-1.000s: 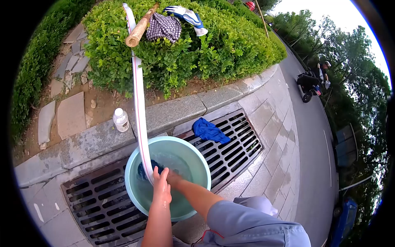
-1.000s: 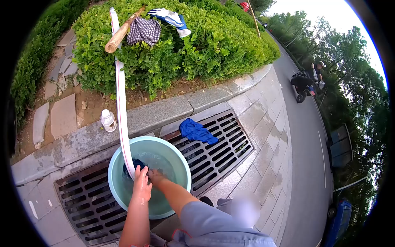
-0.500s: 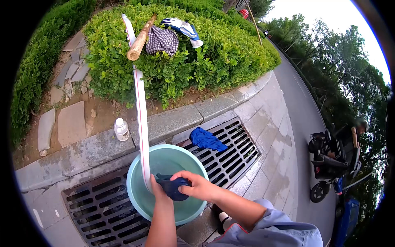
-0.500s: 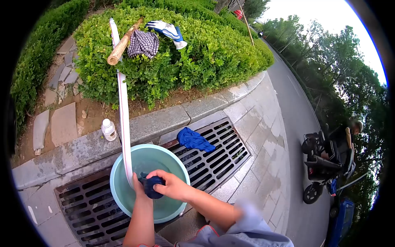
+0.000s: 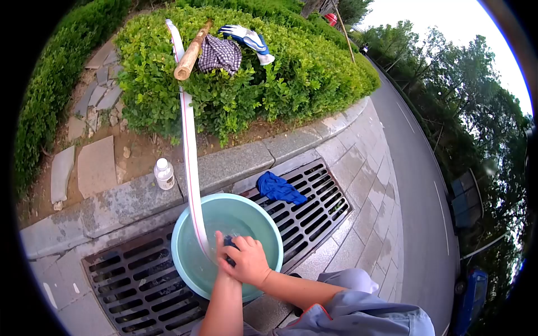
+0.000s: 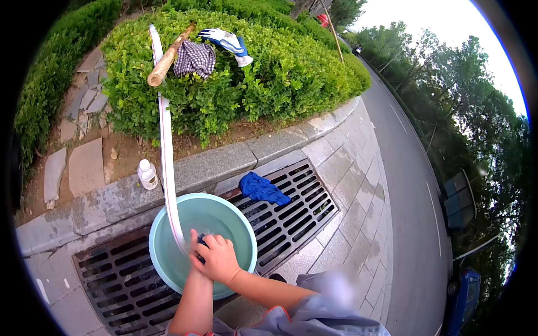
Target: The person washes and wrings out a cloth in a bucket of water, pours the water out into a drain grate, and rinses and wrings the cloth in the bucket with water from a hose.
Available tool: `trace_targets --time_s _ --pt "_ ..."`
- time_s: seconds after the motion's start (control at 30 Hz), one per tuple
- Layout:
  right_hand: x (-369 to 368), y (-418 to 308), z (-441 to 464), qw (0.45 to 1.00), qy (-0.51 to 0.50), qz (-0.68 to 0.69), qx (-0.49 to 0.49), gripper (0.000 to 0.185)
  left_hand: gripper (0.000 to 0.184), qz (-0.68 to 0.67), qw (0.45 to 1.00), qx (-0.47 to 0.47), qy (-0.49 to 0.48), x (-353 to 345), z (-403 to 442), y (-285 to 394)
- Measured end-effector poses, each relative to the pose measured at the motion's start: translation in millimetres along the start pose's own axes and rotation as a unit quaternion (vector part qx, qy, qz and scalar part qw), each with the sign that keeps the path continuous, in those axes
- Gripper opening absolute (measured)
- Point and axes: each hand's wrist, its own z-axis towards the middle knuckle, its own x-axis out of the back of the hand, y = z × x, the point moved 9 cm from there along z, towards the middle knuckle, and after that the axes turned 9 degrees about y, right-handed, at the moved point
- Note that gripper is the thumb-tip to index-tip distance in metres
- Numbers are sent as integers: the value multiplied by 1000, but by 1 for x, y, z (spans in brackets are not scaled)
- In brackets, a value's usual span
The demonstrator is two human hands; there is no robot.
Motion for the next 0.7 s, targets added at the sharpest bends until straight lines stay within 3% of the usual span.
trace_targets --time_s 0.07,0.17,0.2,0.23,0.27,0.3,0.33,0.43,0.47,0.5,0.53,0.6,0.7 --pt "-19 14 0 999 -43 9 -17 18 42 6 1000 -17 -14 5 6 3" --pt "-49 56 -4 991 -52 73 -95 20 39 109 989 -69 67 16 8 17" --pt "-61 75 -6 985 -44 103 -131 23 36 143 974 -111 136 17 2 25" --pt "-86 113 -15 941 -65 174 -282 28 36 215 950 -150 172 17 1 32" --pt "-120 131 -37 793 -159 338 -481 31 36 283 918 -187 205 18 0 40" --pt "-149 127 -60 569 -239 470 -631 34 36 348 879 -226 237 17 -1 49" --pt "-179 153 -75 555 -283 449 -640 34 31 362 868 -248 232 22 2 52" --pt "-209 203 -64 689 -174 332 -621 40 23 654 645 -364 153 -32 -20 69" --pt "-262 241 -82 756 -166 312 -551 40 24 665 596 -445 64 -50 -28 68" --pt "-280 249 -92 891 -79 146 -422 42 32 679 566 -454 115 -56 -43 68" --pt "-258 186 -80 983 -78 1 -167 41 35 666 587 -445 115 -60 -48 68" --pt "-257 126 -97 984 -120 -113 66 41 35 642 642 -403 117 -51 -47 69" --pt "-287 179 -103 962 -265 -42 -43 38 31 597 730 -317 96 -40 -36 60"
